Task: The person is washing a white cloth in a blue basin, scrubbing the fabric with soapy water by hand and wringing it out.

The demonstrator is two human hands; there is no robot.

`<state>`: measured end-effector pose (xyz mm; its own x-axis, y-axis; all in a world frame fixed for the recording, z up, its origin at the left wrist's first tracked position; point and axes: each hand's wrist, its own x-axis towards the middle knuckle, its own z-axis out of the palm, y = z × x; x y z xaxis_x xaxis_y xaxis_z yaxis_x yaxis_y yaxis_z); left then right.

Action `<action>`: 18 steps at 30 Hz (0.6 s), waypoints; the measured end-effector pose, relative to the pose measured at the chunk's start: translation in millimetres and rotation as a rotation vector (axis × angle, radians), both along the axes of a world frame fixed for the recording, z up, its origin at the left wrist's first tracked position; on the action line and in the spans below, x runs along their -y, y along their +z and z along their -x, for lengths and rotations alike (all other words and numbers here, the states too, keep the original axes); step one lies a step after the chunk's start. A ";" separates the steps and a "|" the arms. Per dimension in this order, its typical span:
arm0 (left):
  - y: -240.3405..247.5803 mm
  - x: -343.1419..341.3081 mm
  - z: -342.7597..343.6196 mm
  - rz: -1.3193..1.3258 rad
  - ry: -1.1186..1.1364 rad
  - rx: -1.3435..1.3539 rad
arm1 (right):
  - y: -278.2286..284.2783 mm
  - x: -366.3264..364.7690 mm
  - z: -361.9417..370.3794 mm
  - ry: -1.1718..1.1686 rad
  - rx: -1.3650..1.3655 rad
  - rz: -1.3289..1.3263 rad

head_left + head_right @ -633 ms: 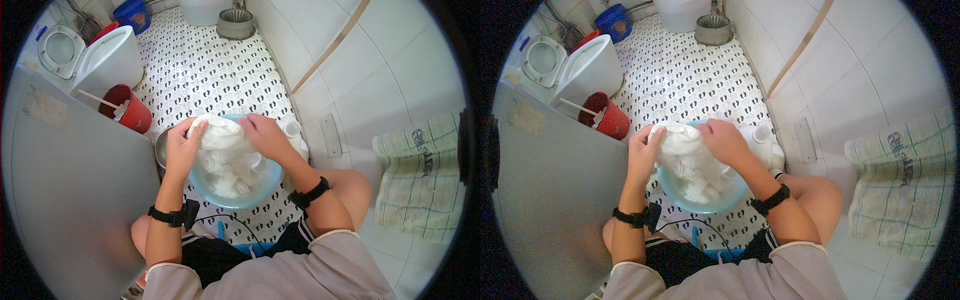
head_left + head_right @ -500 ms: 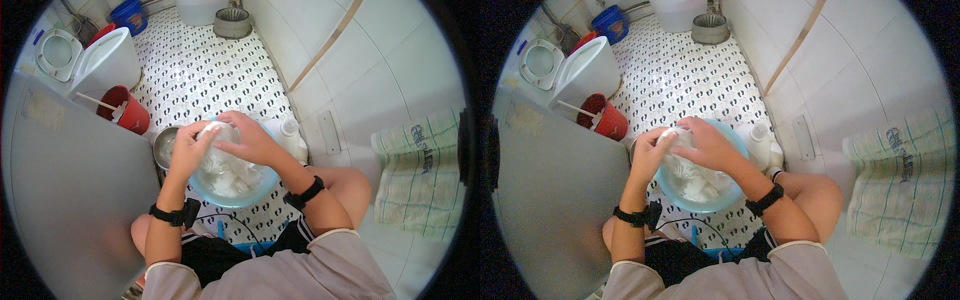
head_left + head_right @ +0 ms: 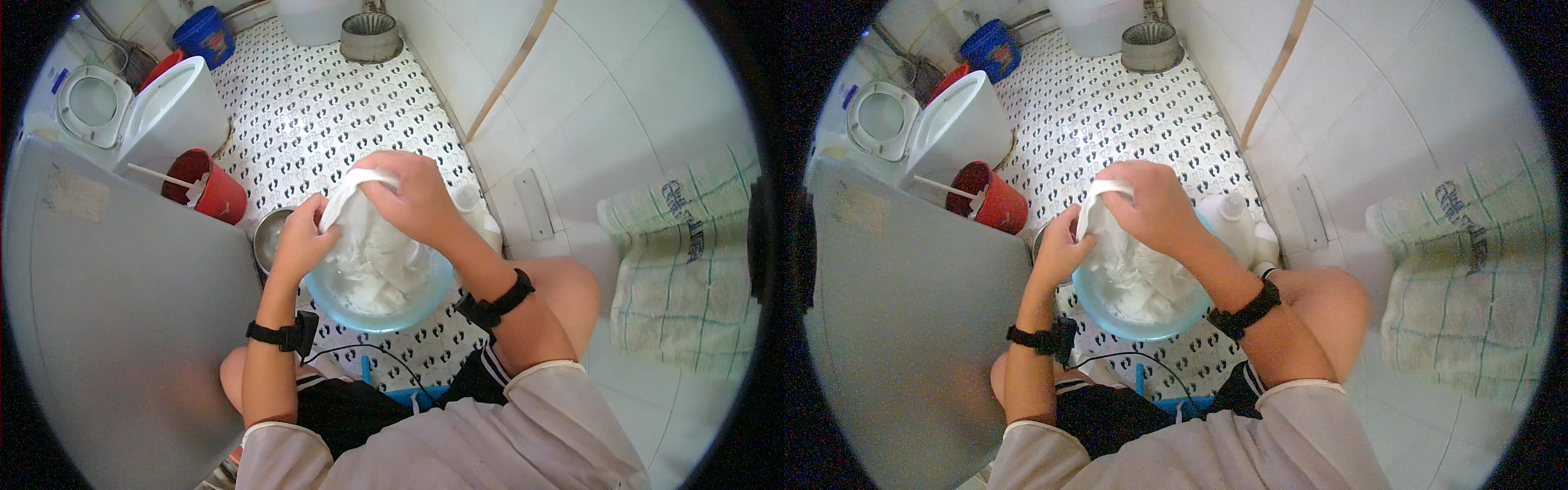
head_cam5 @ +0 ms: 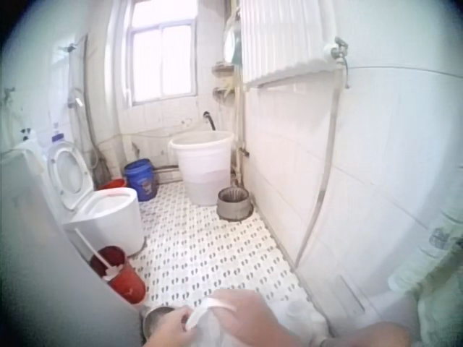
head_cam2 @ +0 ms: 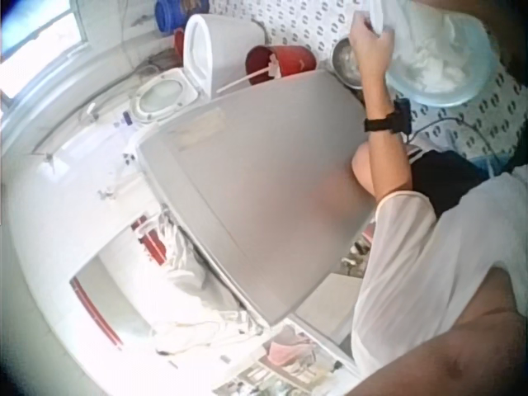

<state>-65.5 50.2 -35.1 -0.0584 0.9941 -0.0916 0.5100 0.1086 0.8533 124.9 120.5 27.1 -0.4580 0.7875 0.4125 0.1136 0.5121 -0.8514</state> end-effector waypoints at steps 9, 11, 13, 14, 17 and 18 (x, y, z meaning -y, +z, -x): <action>-16.9 11.5 22.5 0.005 0.023 -0.188 | 25.1 -6.6 -10.5 -0.082 -0.083 -0.097; -2.7 12.6 30.3 0.014 0.026 -0.126 | 27.4 -10.1 -14.8 -0.115 -0.091 -0.128; 9.5 16.1 38.9 -0.034 0.039 -0.028 | 30.6 -13.3 -20.3 -0.145 -0.099 -0.160; 14.9 17.9 44.2 -0.036 0.038 -0.031 | 32.3 -14.4 -24.1 -0.156 -0.069 -0.146; 25.6 20.6 58.0 -0.081 0.150 -0.039 | 34.7 -16.5 -32.1 -0.187 -0.016 -0.109; 25.7 21.4 63.0 -0.084 0.154 -0.041 | 36.1 -16.1 -33.1 -0.203 0.005 -0.083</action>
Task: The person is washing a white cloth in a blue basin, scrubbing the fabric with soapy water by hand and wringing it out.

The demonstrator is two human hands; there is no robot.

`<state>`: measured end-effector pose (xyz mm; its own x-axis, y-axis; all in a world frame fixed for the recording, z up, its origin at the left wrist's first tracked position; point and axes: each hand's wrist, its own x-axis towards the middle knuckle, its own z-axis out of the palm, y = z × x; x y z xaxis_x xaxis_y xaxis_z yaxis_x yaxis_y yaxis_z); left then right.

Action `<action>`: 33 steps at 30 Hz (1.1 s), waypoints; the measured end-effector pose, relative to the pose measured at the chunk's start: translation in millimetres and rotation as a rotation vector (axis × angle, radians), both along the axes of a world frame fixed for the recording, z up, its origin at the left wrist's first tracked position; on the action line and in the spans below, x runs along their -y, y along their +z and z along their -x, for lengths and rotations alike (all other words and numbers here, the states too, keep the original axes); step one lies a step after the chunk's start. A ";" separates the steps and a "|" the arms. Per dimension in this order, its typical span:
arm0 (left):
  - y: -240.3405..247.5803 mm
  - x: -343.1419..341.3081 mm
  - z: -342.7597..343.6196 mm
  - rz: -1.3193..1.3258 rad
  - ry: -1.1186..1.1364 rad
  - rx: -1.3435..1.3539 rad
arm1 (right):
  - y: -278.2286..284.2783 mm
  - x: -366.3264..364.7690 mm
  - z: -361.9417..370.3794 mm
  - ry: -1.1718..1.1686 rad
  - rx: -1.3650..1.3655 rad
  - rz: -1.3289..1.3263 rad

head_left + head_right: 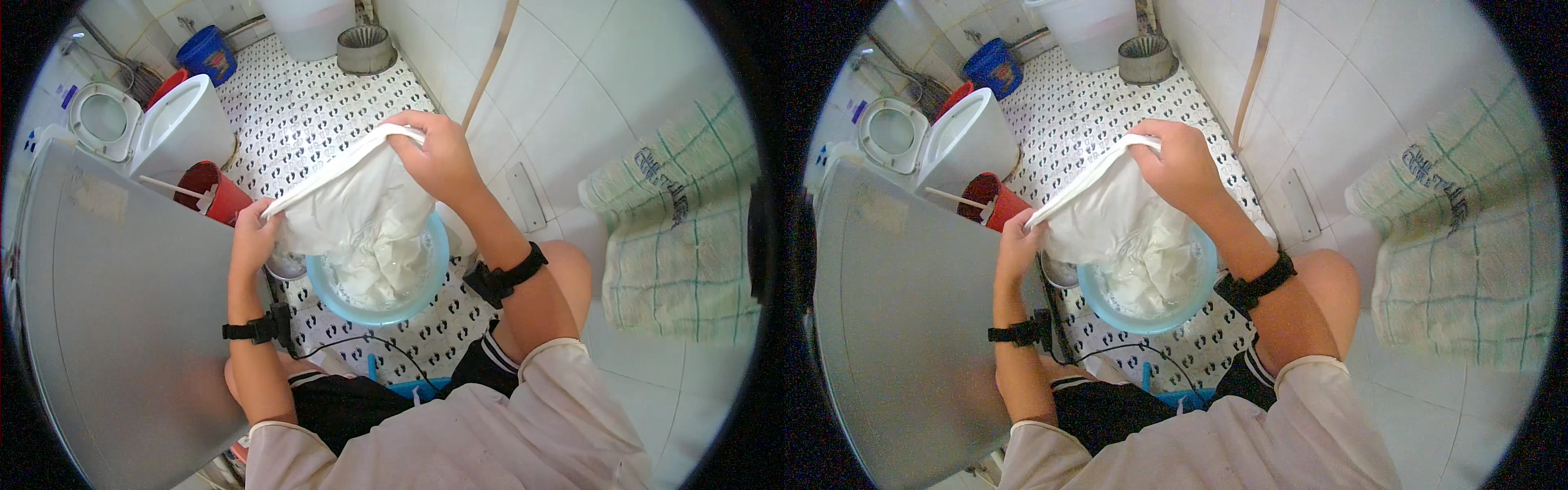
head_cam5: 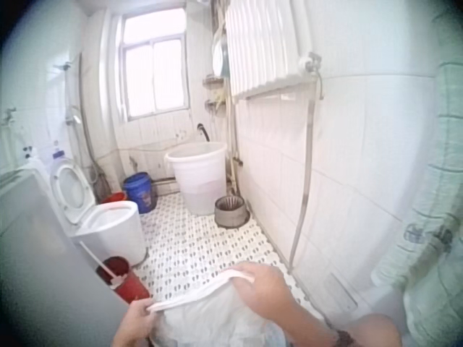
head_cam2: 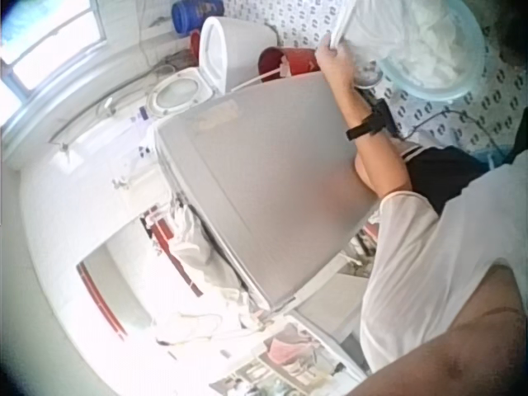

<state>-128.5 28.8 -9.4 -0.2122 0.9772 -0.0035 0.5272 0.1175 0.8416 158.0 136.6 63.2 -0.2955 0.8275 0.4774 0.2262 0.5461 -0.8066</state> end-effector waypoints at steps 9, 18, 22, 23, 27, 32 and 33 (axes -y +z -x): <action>9.4 -4.7 -28.4 -0.285 0.114 0.318 | -12.0 -7.5 -2.8 -0.067 0.034 -0.257; -68.7 -29.8 -56.9 0.065 0.494 0.358 | -119.7 -4.3 20.1 0.013 0.283 0.396; -137.0 -31.6 -54.3 0.108 0.412 0.468 | -187.7 2.8 25.0 -0.051 0.356 0.501; -161.0 -31.0 -43.6 0.135 0.423 0.505 | -198.7 7.7 31.7 -0.059 0.387 0.519; -178.9 -42.1 -84.5 0.242 0.458 0.467 | -249.8 3.6 13.0 -0.090 0.486 0.597; -221.1 -35.1 -88.3 0.227 0.559 -0.004 | -262.2 27.4 44.6 -0.084 0.602 0.540; -224.2 -38.4 -93.3 0.330 0.552 -0.024 | -269.9 26.5 47.1 -0.103 0.681 0.485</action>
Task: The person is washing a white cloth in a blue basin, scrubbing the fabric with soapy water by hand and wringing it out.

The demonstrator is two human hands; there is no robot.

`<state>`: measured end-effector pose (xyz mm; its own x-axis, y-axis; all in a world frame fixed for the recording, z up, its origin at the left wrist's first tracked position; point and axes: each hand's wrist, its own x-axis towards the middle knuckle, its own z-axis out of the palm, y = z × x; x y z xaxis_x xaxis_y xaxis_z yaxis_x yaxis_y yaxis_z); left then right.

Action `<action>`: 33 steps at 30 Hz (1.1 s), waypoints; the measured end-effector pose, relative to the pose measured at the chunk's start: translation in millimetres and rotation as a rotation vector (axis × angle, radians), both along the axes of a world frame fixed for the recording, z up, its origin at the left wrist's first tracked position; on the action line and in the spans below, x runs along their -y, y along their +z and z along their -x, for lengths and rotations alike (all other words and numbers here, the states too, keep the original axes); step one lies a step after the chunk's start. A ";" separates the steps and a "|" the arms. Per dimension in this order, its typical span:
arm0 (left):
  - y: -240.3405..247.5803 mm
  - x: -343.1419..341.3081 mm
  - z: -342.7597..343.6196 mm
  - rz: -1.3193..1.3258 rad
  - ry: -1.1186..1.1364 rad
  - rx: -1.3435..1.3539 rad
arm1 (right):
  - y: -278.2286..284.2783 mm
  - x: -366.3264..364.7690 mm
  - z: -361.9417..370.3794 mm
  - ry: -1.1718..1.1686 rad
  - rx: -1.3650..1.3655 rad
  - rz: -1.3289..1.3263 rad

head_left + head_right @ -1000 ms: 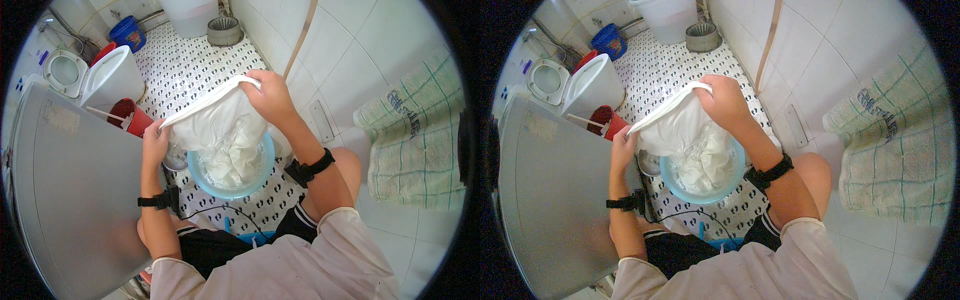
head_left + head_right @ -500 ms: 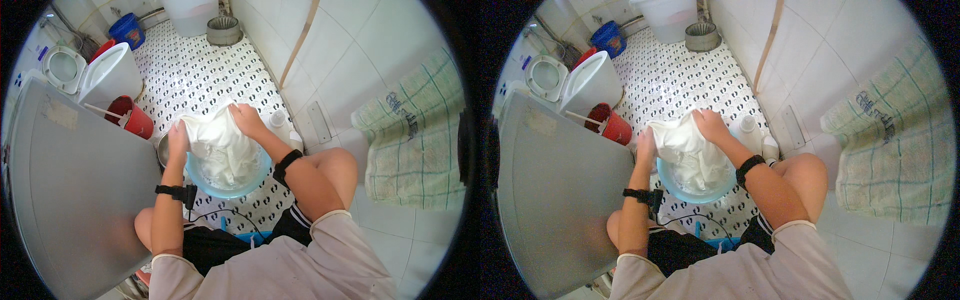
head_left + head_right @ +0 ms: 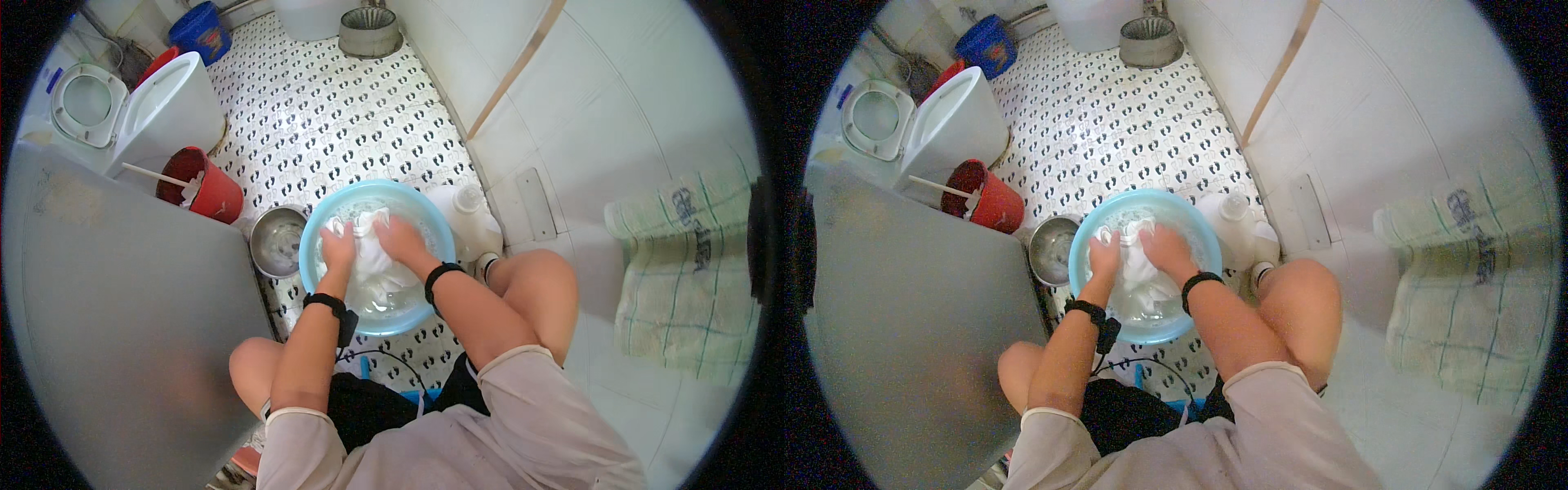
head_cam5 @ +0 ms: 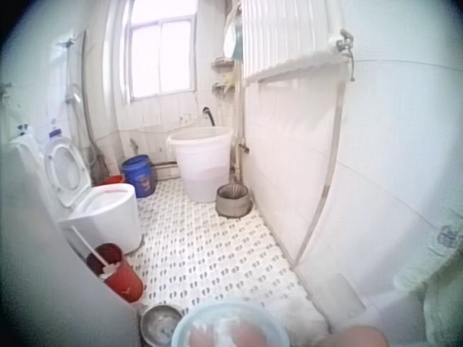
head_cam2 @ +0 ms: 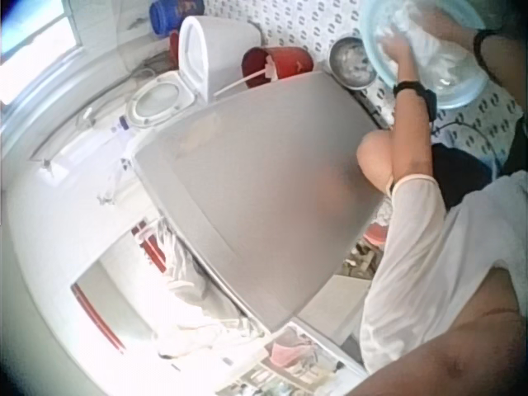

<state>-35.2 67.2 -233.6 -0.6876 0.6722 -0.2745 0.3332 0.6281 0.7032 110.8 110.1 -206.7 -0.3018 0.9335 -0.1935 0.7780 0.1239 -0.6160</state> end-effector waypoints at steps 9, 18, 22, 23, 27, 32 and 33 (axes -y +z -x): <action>-15.0 -4.1 -8.9 0.177 -0.082 -0.040 | -12.1 3.8 6.5 0.070 0.165 0.129; -28.1 -6.6 -8.0 0.236 -0.063 -0.033 | -29.9 -7.6 16.3 0.026 0.251 0.305; -24.1 -4.4 2.2 0.173 -0.141 0.007 | -29.8 -10.7 12.2 0.066 0.236 0.317; -27.3 -3.8 6.2 0.073 -0.144 -0.007 | -29.9 -10.8 11.1 0.041 0.165 0.239; -22.3 4.4 26.1 -0.068 -0.056 0.126 | -11.6 -16.7 6.0 -0.025 -0.009 0.069; 20.1 19.0 36.2 -0.086 -0.082 0.260 | 10.3 -34.3 -25.2 0.096 -0.142 -0.037; 33.4 24.1 43.2 -0.024 -0.109 0.246 | 18.2 -35.5 -25.9 0.148 -0.193 -0.072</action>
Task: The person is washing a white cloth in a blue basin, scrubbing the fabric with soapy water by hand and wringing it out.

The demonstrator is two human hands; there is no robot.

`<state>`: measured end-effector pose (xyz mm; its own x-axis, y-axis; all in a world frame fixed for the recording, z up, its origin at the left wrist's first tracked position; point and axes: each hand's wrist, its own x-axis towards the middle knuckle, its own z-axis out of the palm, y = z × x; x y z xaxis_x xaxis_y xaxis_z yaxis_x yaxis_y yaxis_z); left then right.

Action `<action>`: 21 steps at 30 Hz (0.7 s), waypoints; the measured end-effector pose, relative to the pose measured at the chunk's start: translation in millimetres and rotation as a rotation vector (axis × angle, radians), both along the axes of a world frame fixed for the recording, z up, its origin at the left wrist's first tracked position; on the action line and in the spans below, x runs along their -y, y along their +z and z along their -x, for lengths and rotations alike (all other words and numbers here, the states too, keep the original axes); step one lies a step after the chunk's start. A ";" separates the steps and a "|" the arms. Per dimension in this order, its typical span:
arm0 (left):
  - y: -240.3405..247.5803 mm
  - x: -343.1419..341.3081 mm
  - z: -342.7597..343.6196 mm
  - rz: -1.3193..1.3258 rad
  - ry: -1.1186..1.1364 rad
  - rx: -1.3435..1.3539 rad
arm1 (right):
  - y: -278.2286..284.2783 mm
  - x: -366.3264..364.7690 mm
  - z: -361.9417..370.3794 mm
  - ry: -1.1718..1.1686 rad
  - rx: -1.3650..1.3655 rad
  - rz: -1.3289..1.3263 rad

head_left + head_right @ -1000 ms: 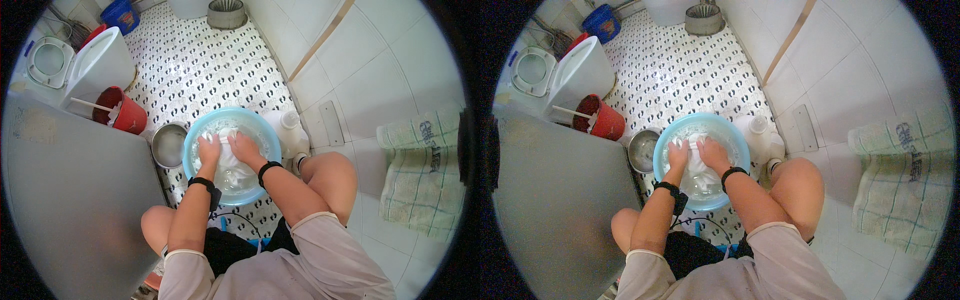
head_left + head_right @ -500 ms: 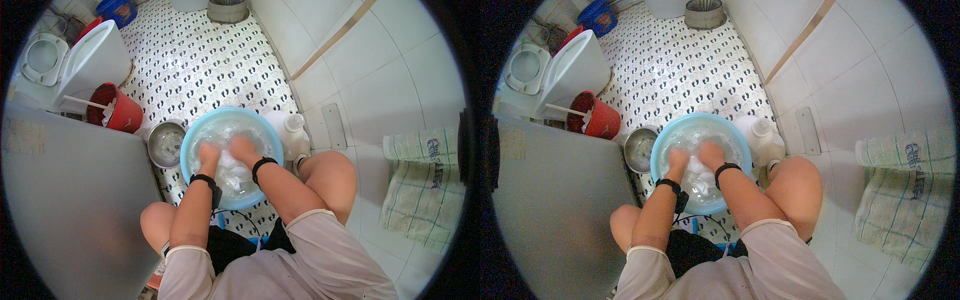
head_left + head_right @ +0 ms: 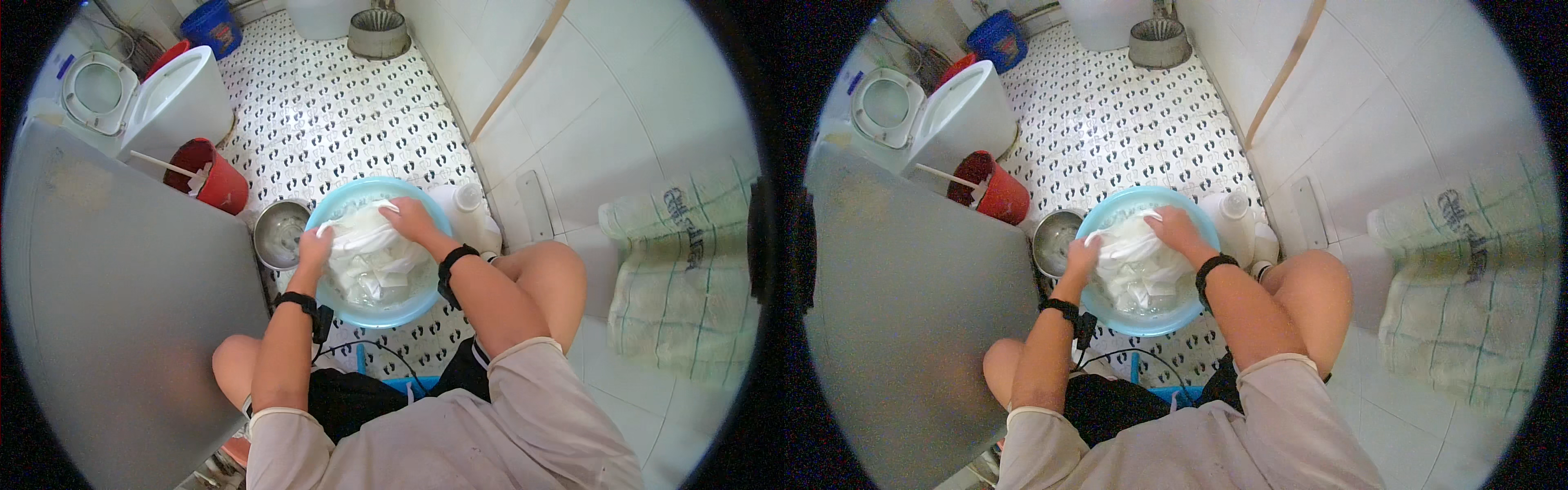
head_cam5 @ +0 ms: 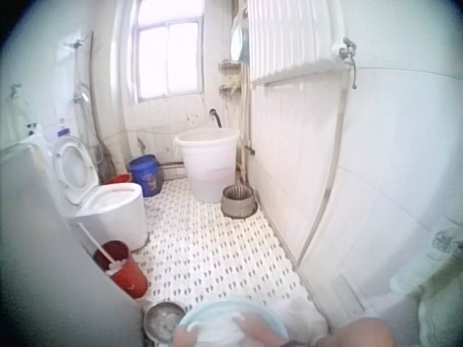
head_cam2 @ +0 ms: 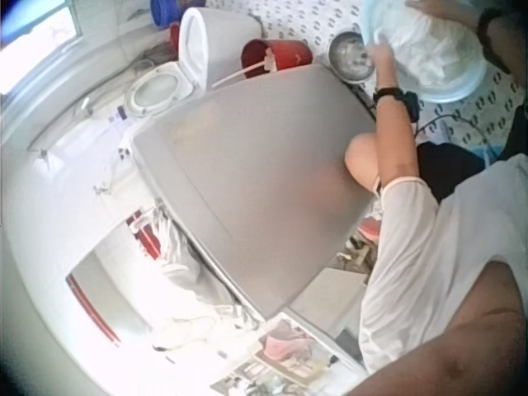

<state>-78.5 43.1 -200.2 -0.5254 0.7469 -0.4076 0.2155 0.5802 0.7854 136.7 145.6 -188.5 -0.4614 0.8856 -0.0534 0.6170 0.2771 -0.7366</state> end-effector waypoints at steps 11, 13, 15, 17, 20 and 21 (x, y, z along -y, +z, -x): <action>79.8 5.0 19.2 -0.489 0.084 0.027 | 94.9 -8.2 -10.6 0.088 -0.151 -0.191; 96.4 4.9 16.5 -0.530 0.104 -0.029 | 106.3 -13.5 -15.3 0.157 -0.182 -0.243; 117.7 5.9 11.4 -0.516 0.107 -0.064 | 121.6 -21.6 -16.9 0.190 -0.197 -0.218; 118.1 4.4 15.6 -0.503 0.078 -0.101 | 134.7 -19.1 -16.5 0.181 -0.154 -0.217; 129.8 5.9 7.5 -0.569 0.137 -0.064 | 161.6 -22.2 -16.1 0.323 -0.010 -0.173; 131.9 7.0 8.9 -0.557 0.163 -0.055 | 166.3 -20.5 -16.6 0.325 -0.009 -0.173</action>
<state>-87.4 36.1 -68.3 -0.6606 0.7488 0.0547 0.2070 0.1116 0.9720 153.3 166.1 -22.2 -0.7202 0.6878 0.0902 0.4696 0.5790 -0.6665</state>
